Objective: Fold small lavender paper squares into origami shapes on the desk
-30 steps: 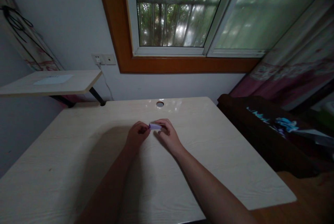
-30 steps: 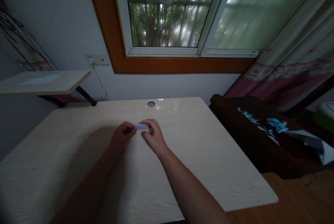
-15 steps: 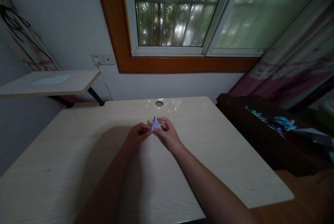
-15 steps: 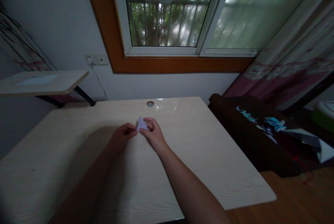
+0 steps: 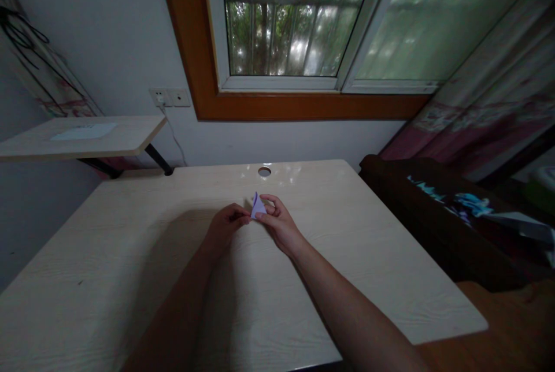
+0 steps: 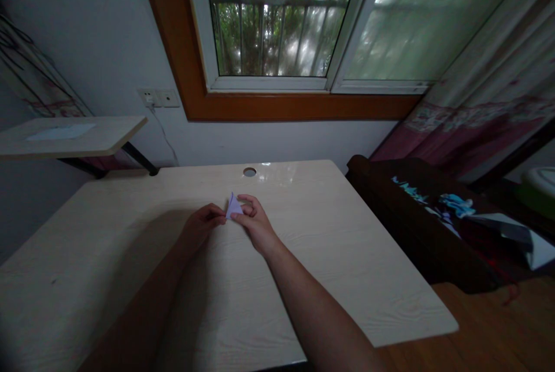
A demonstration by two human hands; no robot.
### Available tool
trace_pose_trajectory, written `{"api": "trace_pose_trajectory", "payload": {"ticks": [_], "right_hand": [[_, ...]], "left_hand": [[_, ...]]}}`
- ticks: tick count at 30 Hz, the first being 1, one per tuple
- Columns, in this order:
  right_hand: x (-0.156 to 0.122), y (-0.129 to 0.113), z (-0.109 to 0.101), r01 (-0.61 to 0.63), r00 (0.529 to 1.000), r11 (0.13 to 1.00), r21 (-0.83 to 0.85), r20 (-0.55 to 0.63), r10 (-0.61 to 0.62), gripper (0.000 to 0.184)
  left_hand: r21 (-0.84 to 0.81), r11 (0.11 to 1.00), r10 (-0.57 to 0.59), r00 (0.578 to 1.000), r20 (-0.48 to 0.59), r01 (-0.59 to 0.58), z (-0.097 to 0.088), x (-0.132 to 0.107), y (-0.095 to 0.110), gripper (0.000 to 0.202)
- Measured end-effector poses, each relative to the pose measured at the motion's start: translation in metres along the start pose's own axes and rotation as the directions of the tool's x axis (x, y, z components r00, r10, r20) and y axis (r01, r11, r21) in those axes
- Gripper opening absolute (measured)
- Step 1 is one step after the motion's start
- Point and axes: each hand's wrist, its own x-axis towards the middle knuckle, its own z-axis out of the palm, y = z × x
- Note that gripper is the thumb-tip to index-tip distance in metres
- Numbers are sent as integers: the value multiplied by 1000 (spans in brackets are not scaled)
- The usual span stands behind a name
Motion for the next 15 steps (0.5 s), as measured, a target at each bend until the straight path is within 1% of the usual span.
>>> {"api": "trace_pose_trajectory", "payload": {"ticks": [4, 10, 15], "right_hand": [[0, 2, -1, 1, 1000, 1000, -1, 0, -1, 56], [2, 4, -3, 20, 1000, 1000, -23, 1, -20, 57], [2, 4, -3, 30, 1000, 999, -25, 10, -30, 55]], "left_hand": [[28, 1000, 3, 1000, 0, -3, 0, 0, 1, 16], [22, 1000, 8, 1000, -7, -8, 0, 1, -3, 16], [26, 1000, 5, 1000, 0, -5, 0, 1, -3, 18]]}}
